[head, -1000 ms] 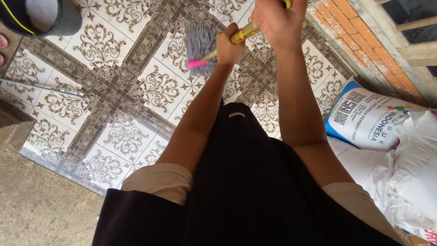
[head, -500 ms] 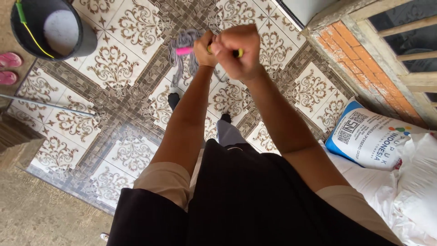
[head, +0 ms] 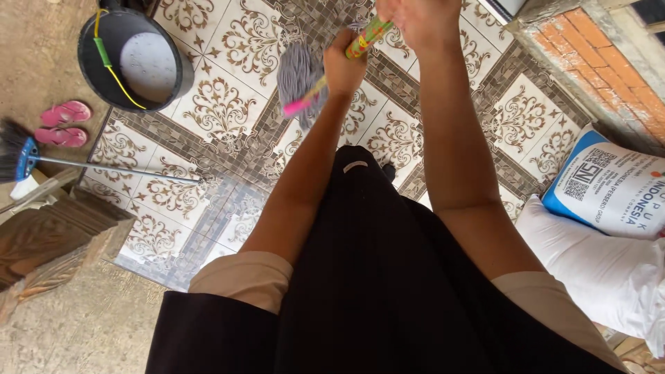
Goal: The person mops the tiled floor of a room and then moves to a bucket to rinse and wring out the mop head by hand before continuing to mop a hallway.
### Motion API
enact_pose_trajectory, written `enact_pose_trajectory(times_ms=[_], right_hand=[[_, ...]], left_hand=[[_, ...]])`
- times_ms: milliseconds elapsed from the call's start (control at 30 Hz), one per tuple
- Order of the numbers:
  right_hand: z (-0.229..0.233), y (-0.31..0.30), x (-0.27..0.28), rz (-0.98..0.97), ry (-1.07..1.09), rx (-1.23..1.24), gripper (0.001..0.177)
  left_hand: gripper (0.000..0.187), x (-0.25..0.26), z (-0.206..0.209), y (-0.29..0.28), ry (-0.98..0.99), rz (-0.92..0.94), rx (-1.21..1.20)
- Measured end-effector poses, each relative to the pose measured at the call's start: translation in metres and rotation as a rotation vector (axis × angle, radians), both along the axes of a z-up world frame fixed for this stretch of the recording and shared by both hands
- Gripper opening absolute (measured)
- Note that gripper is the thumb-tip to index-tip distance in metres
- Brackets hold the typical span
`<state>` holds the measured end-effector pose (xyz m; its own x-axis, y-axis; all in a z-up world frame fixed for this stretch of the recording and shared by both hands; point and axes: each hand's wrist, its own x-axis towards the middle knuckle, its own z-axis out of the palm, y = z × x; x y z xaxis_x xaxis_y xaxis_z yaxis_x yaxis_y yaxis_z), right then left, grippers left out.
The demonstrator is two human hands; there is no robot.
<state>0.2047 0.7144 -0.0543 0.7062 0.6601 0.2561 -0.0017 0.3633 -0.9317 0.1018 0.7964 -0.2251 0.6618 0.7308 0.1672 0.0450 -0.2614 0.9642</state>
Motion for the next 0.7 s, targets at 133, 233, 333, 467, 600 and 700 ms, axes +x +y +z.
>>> enact_pose_trajectory(times_ms=[133,233,333,467,600,700], right_hand=[[0.018,0.020,-0.012,0.039,0.076,0.016,0.026],[0.051,0.045,-0.020,0.077,-0.130,0.069,0.014],[0.068,0.060,-0.023,0.094,-0.592,0.027,0.029],[0.049,0.084,-0.048,0.152,-0.595,0.066,0.031],[0.036,0.066,-0.071,-0.024,-0.550,0.007,0.043],[0.040,0.031,-0.056,-0.158,-0.522,-0.191,0.044]], left_hand=[[0.008,-0.028,-0.007,0.003,0.160,0.087,0.152],[0.009,-0.023,-0.019,0.026,0.021,0.011,0.210],[0.012,0.017,-0.033,0.055,-0.067,-0.015,0.214],[0.017,0.039,-0.058,0.077,-0.070,-0.137,0.130],[0.023,0.049,-0.083,0.092,-0.060,-0.241,0.105],[0.028,0.073,-0.093,0.075,-0.036,-0.311,0.098]])
